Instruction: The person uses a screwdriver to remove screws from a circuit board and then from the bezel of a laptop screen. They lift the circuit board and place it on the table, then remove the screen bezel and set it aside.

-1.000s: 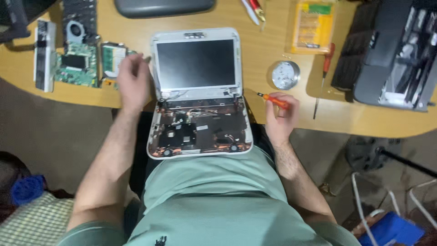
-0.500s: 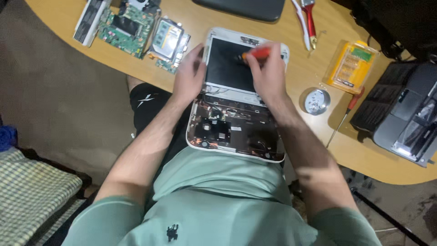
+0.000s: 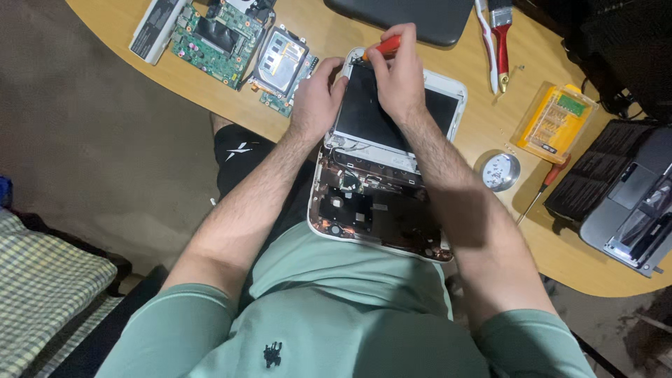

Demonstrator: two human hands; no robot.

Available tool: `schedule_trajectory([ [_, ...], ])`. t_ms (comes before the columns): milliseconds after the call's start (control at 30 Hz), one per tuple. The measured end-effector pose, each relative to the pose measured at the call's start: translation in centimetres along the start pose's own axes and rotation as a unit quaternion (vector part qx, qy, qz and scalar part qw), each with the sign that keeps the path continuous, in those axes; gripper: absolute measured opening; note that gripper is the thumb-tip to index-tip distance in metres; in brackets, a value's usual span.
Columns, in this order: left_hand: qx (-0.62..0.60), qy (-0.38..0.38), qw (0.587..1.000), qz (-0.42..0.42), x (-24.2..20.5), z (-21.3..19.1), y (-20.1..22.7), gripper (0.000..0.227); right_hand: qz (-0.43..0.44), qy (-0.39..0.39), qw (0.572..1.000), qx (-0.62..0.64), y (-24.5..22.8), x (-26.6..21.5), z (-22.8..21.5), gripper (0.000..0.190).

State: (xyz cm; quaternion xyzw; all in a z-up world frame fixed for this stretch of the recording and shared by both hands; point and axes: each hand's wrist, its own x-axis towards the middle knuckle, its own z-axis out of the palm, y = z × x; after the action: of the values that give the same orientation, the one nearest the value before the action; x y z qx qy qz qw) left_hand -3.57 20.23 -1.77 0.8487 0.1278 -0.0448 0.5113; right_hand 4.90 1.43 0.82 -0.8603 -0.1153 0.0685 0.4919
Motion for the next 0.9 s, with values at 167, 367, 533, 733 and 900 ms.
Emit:
schedule_trajectory([
  [167,0.014,0.0,1.0,-0.005,0.3,0.3,-0.4,0.035,-0.025,-0.003,1.0,-0.016,-0.1,0.2,-0.2,0.027],
  [367,0.024,-0.014,1.0,-0.008,0.3,0.1,0.0,0.037,-0.063,-0.131,0.965,-0.219,-4.3,1.9,-1.4,0.037],
  [533,0.022,-0.007,1.0,-0.006,0.5,0.2,-0.2,0.035,-0.157,-0.166,0.882,-0.412,-5.0,4.7,-0.7,0.039],
  [733,0.012,-0.015,1.0,-0.007,0.4,-0.1,-0.2,0.035,-0.142,-0.188,0.881,-0.41,-4.6,6.5,-0.4,0.047],
  [900,0.015,-0.024,0.999,-0.015,0.6,-0.3,0.0,0.034,-0.175,-0.236,0.905,-0.308,-3.3,6.6,-1.7,0.023],
])
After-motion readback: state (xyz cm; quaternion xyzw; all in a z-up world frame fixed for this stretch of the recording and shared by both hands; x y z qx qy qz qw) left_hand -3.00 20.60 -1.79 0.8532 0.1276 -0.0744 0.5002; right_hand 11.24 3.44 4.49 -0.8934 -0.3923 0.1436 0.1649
